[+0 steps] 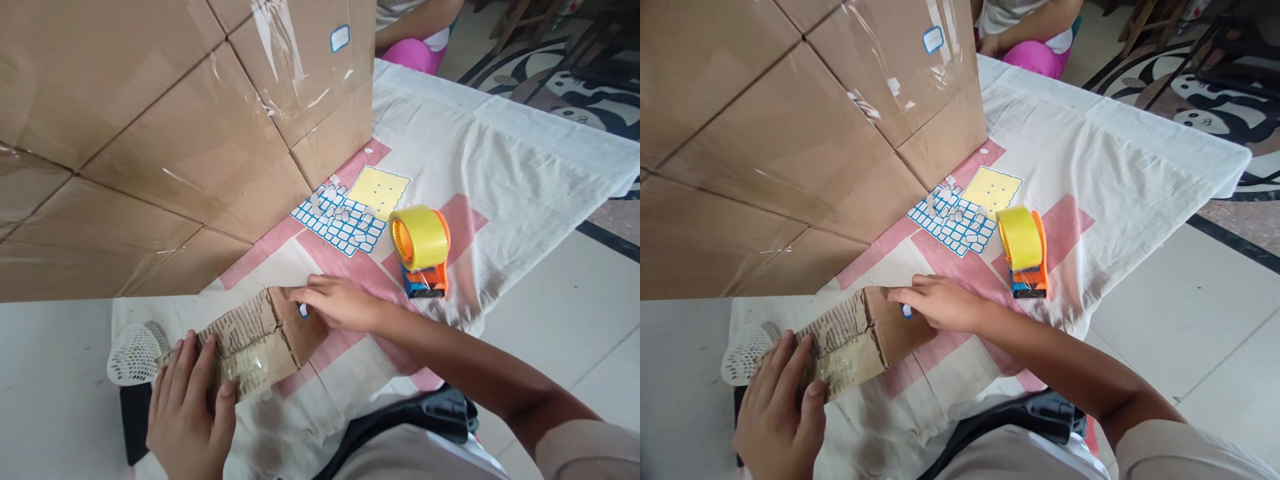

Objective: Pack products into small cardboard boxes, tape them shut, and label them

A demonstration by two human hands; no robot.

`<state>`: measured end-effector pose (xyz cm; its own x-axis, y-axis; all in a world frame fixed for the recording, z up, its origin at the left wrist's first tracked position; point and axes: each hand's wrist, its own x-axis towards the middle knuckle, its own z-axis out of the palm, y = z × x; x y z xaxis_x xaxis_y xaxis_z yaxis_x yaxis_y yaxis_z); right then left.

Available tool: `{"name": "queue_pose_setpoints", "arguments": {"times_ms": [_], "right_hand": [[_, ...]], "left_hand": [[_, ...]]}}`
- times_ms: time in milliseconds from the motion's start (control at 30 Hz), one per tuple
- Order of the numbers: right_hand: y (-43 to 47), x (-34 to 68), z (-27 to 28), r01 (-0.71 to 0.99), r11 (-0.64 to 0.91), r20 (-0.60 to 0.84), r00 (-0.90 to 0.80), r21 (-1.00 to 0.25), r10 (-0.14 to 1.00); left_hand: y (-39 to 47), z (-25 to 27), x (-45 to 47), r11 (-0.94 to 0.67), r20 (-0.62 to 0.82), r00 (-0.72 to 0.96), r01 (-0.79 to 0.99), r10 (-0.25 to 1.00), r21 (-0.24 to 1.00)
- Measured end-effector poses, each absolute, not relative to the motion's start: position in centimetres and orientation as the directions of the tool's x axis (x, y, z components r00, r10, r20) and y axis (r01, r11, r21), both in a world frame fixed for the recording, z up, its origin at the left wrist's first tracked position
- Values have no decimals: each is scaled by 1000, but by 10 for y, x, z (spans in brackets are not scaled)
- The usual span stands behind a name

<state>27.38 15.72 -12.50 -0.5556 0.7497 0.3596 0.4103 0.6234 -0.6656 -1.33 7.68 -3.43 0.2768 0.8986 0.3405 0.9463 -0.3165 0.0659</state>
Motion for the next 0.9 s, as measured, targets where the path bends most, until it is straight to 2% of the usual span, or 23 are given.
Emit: {"name": "queue_pose_setpoints", "arguments": {"times_ms": [200,600,767,900], "right_hand": [[158,272,-126,409,641,408,-523,-650,748],[161,278,-119,302,574,341,-566,-761,750],[162,285,-114,280,589,375,-552,-758,745],[163,287,-112,243,598,362,-605,-763,709]], "left_hand": [[76,-32,-7,-306,347,260,949,901,83],[77,-31,-7,-288,341,237,952,910,104],[75,-31,-6,-290,343,237,951,909,110],[74,-34,-7,-289,365,229,950,902,120]]}}
